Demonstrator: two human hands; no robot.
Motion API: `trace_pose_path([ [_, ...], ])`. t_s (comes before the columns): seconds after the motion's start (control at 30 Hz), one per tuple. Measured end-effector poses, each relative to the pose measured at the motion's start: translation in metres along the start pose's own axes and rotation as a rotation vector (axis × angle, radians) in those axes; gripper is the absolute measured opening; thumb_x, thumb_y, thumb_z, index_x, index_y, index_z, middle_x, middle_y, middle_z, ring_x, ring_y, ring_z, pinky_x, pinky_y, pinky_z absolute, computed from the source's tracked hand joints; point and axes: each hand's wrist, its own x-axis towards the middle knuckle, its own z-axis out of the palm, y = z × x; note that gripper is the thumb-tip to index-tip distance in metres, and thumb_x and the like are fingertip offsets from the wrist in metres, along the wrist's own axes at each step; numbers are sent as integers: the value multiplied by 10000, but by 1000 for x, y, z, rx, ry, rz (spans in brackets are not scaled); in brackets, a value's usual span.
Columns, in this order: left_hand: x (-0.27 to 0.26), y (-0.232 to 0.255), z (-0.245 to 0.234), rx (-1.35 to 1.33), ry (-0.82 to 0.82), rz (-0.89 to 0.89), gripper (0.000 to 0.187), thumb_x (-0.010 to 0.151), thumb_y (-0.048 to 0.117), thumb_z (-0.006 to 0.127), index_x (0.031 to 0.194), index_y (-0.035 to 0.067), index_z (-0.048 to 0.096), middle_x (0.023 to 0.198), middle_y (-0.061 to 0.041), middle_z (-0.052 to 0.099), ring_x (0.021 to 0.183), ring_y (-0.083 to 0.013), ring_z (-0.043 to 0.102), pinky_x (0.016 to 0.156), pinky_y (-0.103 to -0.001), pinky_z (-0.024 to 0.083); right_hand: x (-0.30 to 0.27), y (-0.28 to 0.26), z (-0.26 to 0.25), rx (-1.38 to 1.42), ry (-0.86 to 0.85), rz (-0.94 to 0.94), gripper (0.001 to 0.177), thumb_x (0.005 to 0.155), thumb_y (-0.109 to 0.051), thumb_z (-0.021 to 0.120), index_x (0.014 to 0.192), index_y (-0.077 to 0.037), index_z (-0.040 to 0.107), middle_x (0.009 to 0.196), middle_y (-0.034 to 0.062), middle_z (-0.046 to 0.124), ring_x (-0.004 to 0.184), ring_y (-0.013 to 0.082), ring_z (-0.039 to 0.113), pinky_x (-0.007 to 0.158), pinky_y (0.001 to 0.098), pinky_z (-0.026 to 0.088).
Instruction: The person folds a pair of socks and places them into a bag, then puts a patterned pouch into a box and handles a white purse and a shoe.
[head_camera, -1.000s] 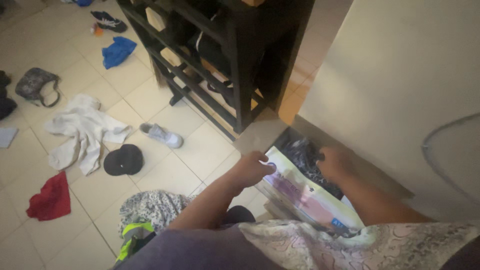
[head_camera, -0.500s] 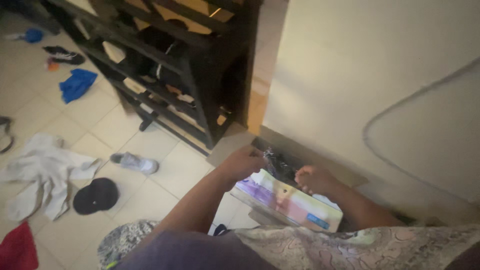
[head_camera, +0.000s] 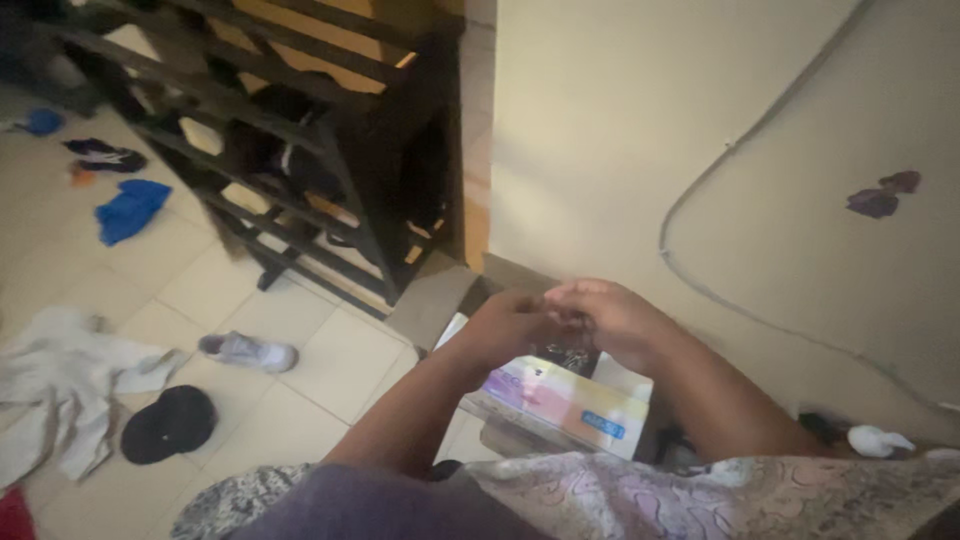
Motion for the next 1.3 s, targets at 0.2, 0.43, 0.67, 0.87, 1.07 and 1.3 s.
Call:
trace_pose_path([
  [0.2,-65,35,4,-233,-21,61,317,929,238,614,1143,22,704,1031,-95,768,935,-184,733,823,-293,580,-44,-32,58,106,-185,-71,380,1016,-355,473,1111,-36,657,959,66,693,898,185,683,812,362,579],
  [0.43,-103,47,13,-608,-357,142,185,1029,265,604,945,100,590,826,-16,590,770,-182,607,747,-355,530,-83,-16,86,652,-510,-38,478,1142,-549,471,916,-169,655,670,-65,603,564,53,573,517,218,492],
  [0.67,-141,22,47,-469,-439,48,237,1007,302,584,979,68,613,881,-42,639,815,-177,630,777,-346,548,-132,58,91,479,67,-68,465,1040,-579,531,736,-228,559,524,-113,437,492,67,416,531,285,387],
  [0.87,-191,-4,84,-116,-450,20,262,919,287,621,1052,63,650,951,-31,704,900,-157,668,846,-330,524,-239,106,99,533,438,-110,380,997,-462,508,1000,-118,670,927,48,704,896,194,649,828,373,483],
  [1.07,-231,-37,139,-105,-567,-49,283,930,291,626,1117,79,640,979,-36,684,950,-176,647,905,-381,513,-357,143,120,449,590,-248,447,1016,-438,475,1154,-44,635,1033,121,711,979,253,669,880,413,514],
  [1.3,-263,-26,255,-86,-912,-19,308,963,310,593,1142,63,632,1019,-48,692,950,-185,642,866,-379,509,-486,176,118,513,798,-373,472,1049,-437,420,1174,-28,620,1044,138,693,981,266,662,895,429,507],
])
